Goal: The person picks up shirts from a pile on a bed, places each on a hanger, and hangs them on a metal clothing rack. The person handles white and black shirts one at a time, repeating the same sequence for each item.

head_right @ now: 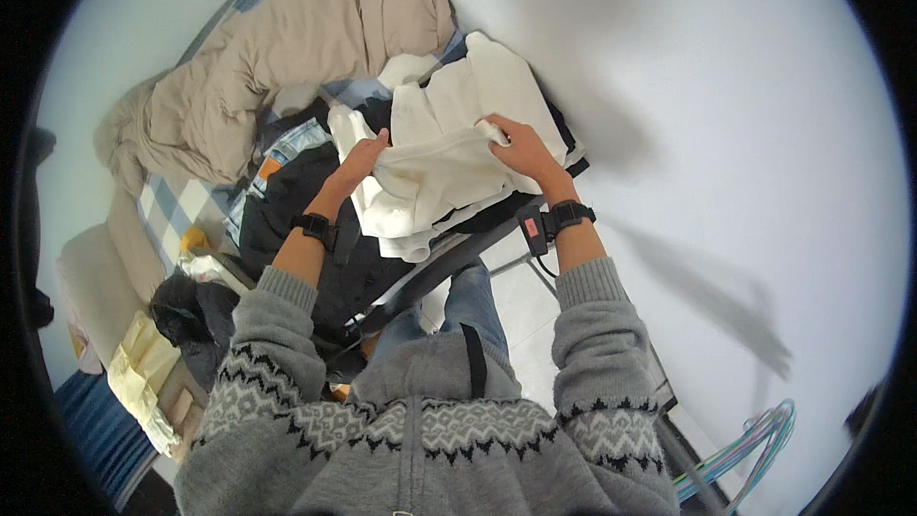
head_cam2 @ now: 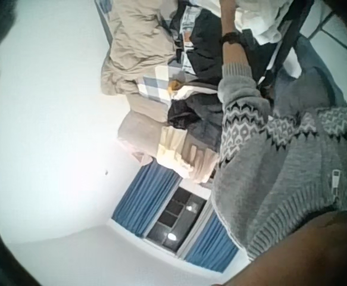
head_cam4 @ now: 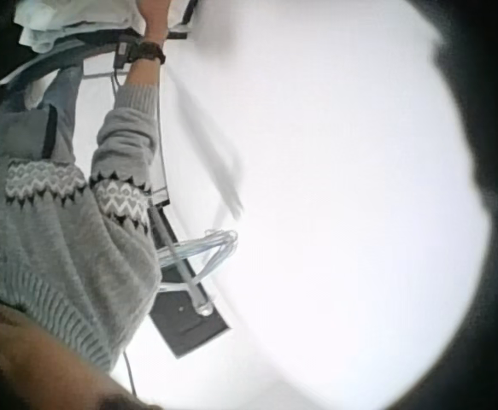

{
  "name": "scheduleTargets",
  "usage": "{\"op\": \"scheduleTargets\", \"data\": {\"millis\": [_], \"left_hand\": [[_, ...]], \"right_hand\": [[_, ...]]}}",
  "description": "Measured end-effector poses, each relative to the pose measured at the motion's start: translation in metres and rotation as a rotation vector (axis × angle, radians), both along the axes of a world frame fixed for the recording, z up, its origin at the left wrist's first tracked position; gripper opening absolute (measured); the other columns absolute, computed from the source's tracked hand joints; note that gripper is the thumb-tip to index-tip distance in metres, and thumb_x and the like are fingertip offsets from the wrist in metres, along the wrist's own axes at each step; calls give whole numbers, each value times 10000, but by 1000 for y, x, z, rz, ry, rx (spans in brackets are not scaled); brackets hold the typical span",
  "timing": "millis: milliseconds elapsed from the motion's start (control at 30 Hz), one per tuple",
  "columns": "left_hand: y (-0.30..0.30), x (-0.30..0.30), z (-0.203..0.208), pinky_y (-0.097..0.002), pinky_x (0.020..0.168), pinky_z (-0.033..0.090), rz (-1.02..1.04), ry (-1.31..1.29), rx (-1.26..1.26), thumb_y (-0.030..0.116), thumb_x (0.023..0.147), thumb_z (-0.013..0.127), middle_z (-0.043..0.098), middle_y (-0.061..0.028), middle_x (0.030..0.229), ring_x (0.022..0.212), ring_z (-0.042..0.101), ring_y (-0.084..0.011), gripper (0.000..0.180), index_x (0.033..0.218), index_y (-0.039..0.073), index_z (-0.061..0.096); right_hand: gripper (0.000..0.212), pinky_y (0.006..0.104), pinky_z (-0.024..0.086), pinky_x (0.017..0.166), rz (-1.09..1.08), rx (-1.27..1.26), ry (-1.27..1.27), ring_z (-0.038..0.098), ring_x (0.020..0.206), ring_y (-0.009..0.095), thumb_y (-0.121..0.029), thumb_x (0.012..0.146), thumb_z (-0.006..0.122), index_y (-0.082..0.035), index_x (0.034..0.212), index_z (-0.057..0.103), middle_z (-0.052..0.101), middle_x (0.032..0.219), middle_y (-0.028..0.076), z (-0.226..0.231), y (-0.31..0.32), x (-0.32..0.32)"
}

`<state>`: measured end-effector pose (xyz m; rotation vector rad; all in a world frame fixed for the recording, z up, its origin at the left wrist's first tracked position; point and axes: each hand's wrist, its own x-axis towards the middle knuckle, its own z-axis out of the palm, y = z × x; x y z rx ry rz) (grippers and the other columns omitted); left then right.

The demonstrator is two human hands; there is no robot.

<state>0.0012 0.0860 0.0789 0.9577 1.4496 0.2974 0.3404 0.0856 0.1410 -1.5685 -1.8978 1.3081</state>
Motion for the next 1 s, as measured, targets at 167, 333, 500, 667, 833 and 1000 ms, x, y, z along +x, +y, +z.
{"op": "scheduleTargets", "data": {"millis": [167, 333, 500, 667, 833, 1000], "left_hand": [[-19, -12, 52, -381, 736, 519, -270, 197, 590, 230, 760, 700, 674, -122, 810, 766, 650, -274, 236, 855, 22, 639], [-41, -1, 123, -429, 846, 520, -450, 190, 885, 53, 694, 670, 663, -193, 891, 932, 645, -389, 124, 818, 52, 663], [-66, 26, 197, -496, 900, 489, -494, 192, 1202, -78, 691, 555, 627, -285, 1024, 1001, 594, -471, 453, 1098, 44, 714], [-85, 48, 281, -496, 874, 483, -437, 98, 1463, -62, 706, 539, 626, -269, 1010, 975, 597, -468, 473, 1145, 31, 689], [-115, 64, 369, -393, 825, 492, -370, -64, 1559, -35, 716, 540, 621, -181, 929, 893, 620, -364, 440, 1125, 5, 698], [-159, 86, 436, -301, 772, 460, -337, -233, 1574, 1, 727, 545, 576, -105, 843, 804, 580, -228, 370, 1052, -13, 721]], "right_hand": [[281, 384, 488, 784, -42, 115, -41, 623, 824, 331, -74, 812, 581, -53, 1082, 654, 673, 898, 190, 74, -70, -9], [295, 433, 502, 820, -242, 465, -236, 617, 965, 401, -19, 804, 561, -75, 1084, 632, 647, 995, 158, 139, -154, -3], [278, 401, 476, 768, -399, 636, -282, 572, 883, 366, 80, 764, 529, -36, 1004, 607, 557, 933, 149, 186, -216, -3], [364, 400, 477, 771, -533, 819, -183, 564, 870, 364, 133, 716, 491, -33, 1015, 615, 531, 934, 148, 236, -274, -2], [337, 352, 430, 663, -661, 949, -139, 539, 777, 276, 149, 723, 497, -18, 987, 622, 524, 898, 113, 307, -340, -3], [235, 331, 416, 615, -738, 1050, -163, 531, 731, 231, 87, 766, 558, -30, 958, 626, 533, 863, 87, 360, -410, -10]]}}
